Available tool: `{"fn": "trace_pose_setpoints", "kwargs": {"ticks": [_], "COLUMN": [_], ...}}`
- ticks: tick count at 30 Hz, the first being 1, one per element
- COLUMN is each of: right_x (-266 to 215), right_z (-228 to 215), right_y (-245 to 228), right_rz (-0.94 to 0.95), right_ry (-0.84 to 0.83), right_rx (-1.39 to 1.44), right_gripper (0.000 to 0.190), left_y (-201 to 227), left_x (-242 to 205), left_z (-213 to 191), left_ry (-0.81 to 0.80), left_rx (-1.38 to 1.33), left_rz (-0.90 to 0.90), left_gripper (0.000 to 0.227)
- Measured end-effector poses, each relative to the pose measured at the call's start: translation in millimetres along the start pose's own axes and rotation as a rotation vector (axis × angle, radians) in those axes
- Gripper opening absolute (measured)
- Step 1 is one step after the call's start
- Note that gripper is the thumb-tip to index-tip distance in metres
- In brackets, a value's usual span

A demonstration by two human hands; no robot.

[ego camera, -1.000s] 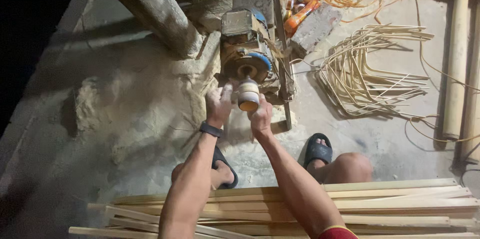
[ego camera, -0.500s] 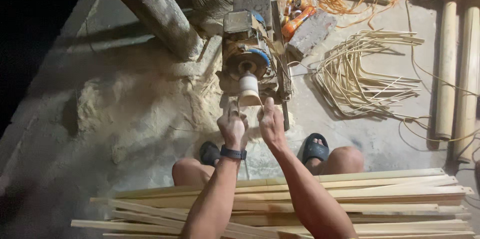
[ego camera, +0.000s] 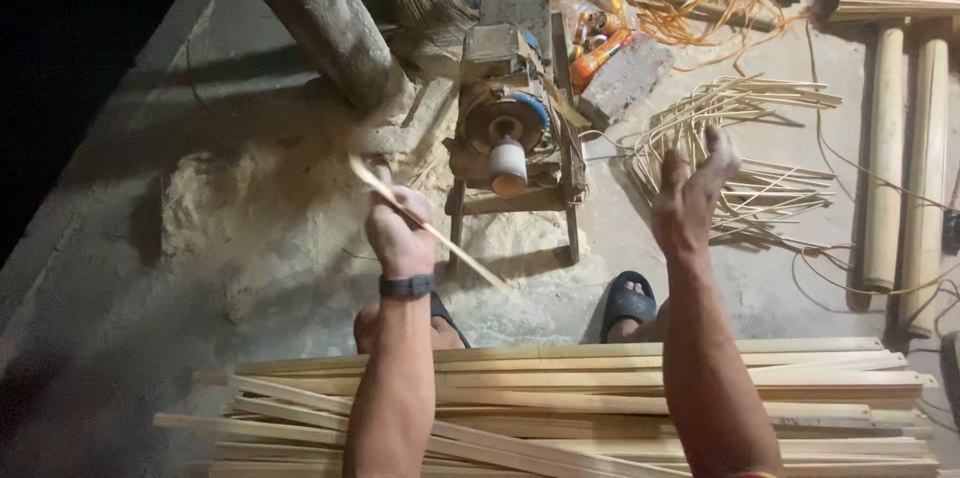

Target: The person sits on the floor and repeatedly presses thin wooden sticks against a rotating grinding wheel to smooth their surfaces. The person handles the sticks one at a time, moving them back and forth across the wheel, and places the finished sticks into a pile on the floor.

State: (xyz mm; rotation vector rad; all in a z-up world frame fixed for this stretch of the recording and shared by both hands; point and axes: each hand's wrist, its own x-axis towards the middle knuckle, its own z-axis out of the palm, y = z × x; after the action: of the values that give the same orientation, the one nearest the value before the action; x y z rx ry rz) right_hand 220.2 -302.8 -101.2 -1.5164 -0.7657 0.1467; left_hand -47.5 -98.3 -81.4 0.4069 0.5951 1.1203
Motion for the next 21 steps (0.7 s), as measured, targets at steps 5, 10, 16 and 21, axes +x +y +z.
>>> {"fn": "trace_pose_setpoints", "kwargs": {"ticks": [5, 10, 16, 21], "right_x": [-51, -33, 3, 29], "right_z": [12, 22, 28, 45], "right_y": [-14, -25, -48, -50], "right_rz": [-0.147, -0.299, -0.413, -0.328], "right_ry": [-0.473, -0.175, -0.278, -0.432], "right_rx": [-0.406, -0.661, -0.667, -0.701], "right_gripper": [0.048, 0.02, 0.017, 0.031], "left_y": [19, 45, 43, 37], "left_x": [14, 10, 20, 56], "left_z": [20, 34, 73, 93], "left_ry": [-0.081, 0.335, -0.537, -0.558], "left_rx": [-0.346, 0.14, 1.49, 2.098], "left_rz": [0.101, 0.388, 1.438, 0.64], "left_gripper": [0.054, 0.046, 0.032, 0.046]}}
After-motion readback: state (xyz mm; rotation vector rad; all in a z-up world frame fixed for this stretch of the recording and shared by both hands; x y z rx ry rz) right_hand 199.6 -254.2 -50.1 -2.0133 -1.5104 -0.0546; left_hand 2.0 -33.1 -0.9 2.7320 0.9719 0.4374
